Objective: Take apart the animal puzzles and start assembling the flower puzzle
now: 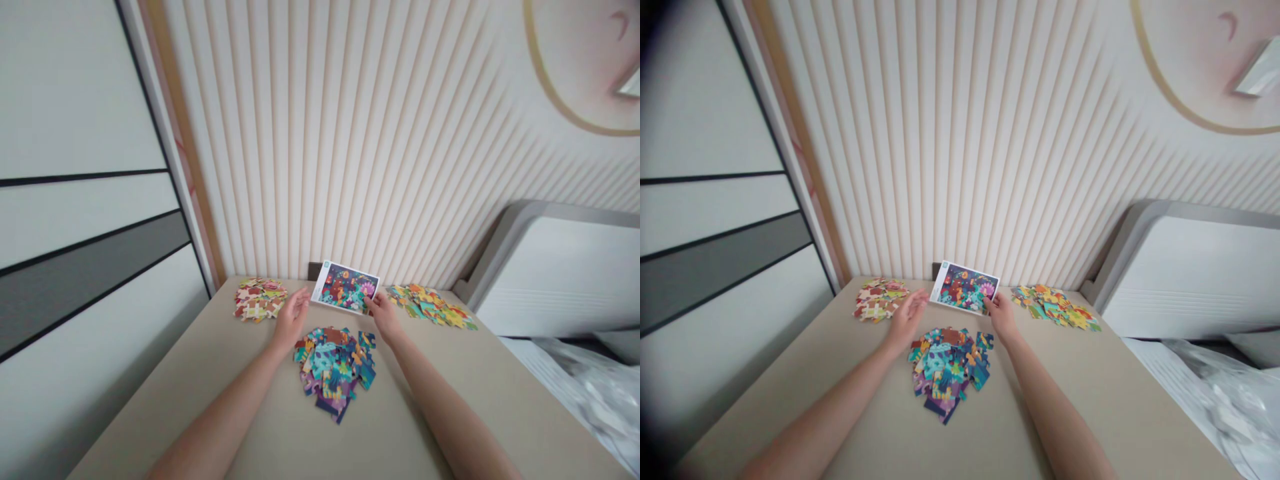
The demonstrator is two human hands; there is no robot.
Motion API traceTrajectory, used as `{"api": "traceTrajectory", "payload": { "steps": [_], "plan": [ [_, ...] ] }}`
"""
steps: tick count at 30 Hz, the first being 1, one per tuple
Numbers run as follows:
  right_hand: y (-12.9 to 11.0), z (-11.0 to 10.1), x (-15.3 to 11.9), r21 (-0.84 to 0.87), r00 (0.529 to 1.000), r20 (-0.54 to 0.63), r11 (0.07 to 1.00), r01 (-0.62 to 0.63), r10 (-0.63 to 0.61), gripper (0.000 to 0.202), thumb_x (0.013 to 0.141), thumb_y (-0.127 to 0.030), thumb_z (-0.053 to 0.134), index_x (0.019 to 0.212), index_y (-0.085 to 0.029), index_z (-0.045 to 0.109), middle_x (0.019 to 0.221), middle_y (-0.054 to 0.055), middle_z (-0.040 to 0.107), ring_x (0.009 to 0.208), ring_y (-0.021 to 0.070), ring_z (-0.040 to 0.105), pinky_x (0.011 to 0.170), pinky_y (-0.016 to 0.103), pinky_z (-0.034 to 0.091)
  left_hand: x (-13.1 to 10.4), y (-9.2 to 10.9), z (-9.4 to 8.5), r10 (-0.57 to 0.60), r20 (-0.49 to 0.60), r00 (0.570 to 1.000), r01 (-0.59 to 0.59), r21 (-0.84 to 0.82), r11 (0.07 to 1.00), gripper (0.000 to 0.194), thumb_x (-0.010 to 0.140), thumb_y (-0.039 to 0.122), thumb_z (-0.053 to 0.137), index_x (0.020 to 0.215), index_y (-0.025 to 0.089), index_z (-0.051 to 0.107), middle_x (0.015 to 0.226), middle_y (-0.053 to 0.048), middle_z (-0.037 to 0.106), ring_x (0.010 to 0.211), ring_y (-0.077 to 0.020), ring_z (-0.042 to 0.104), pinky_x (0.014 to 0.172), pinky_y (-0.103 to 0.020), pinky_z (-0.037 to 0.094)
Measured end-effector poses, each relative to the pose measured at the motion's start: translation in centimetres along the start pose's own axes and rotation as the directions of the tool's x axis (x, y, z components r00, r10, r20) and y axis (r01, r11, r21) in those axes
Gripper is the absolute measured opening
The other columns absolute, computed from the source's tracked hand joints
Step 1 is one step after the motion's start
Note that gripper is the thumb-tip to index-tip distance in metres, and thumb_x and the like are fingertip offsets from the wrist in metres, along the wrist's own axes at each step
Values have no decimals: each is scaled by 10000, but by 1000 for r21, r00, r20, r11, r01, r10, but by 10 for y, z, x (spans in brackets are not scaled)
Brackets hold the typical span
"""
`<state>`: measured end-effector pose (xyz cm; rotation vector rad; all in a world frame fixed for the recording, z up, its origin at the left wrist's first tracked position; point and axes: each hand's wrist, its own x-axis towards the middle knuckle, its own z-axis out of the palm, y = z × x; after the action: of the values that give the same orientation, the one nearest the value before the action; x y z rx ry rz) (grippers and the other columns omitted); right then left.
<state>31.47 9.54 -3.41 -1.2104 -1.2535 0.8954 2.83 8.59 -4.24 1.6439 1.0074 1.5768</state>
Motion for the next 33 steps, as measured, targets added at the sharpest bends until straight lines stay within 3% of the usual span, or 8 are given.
{"api": "traceTrajectory", "payload": {
  "steps": [4,8,14,18,22,25,30,33],
  "plan": [
    [10,4,51,-99,999,-36,995,7,-11,380,809,-531,607,1045,-234,606,952,68,758,789,237,711,666,330,530,4,-12,-11,9,-25,1000,-7,100,995,257,965,385,523,1060,196,669,1065,-94,710,1026,-226,678,921,-383,544],
    [22,14,86,-251,996,-76,968,18,-39,293,776,-422,630,995,-229,606,902,61,748,815,230,686,690,308,496,4,-14,-12,19,7,1000,-20,133,991,231,957,365,528,968,199,688,970,-78,719,935,-217,687,849,-351,554],
    [40,25,101,-435,994,-80,900,32,-74,255,779,-419,611,916,-206,643,821,59,713,766,233,625,709,319,453,4,-5,-9,35,69,997,-47,182,982,208,967,305,503,957,208,687,960,-59,713,929,-201,672,846,-324,529],
    [43,24,99,-476,995,-66,879,39,-80,278,783,-428,617,937,-205,676,894,76,721,807,239,629,763,339,464,6,-4,-10,2,72,997,-15,179,984,201,956,311,518,943,212,692,946,-58,715,920,-213,672,838,-335,530],
    [38,13,89,-464,994,-83,886,28,-74,433,797,-400,603,1175,-194,650,1119,117,704,927,238,656,852,368,485,7,-6,-10,-6,88,996,-9,170,985,206,955,328,520,933,211,689,946,-59,716,922,-218,674,841,-343,531],
    [30,0,70,-459,996,-62,888,23,-58,509,784,-367,623,1251,-167,631,1154,142,693,931,238,665,877,391,494,6,-4,-9,-11,90,996,-4,165,986,213,961,329,506,973,208,681,963,-60,717,936,-217,678,847,-345,532],
    [8,-18,6,-460,992,108,882,102,-58,346,745,-371,707,1035,-187,754,1009,90,734,886,247,664,880,408,508,1,5,-5,14,176,984,-42,158,987,233,949,336,532,1100,216,664,938,-45,722,913,-209,686,842,-340,538],
    [-7,-23,-40,-418,964,260,894,161,-52,336,849,-432,644,1086,-219,752,1033,79,729,905,246,666,887,425,520,-4,11,-3,18,282,959,-82,217,973,235,944,354,541,1082,228,686,997,-46,738,934,-216,688,890,-356,521]
  ]
}}
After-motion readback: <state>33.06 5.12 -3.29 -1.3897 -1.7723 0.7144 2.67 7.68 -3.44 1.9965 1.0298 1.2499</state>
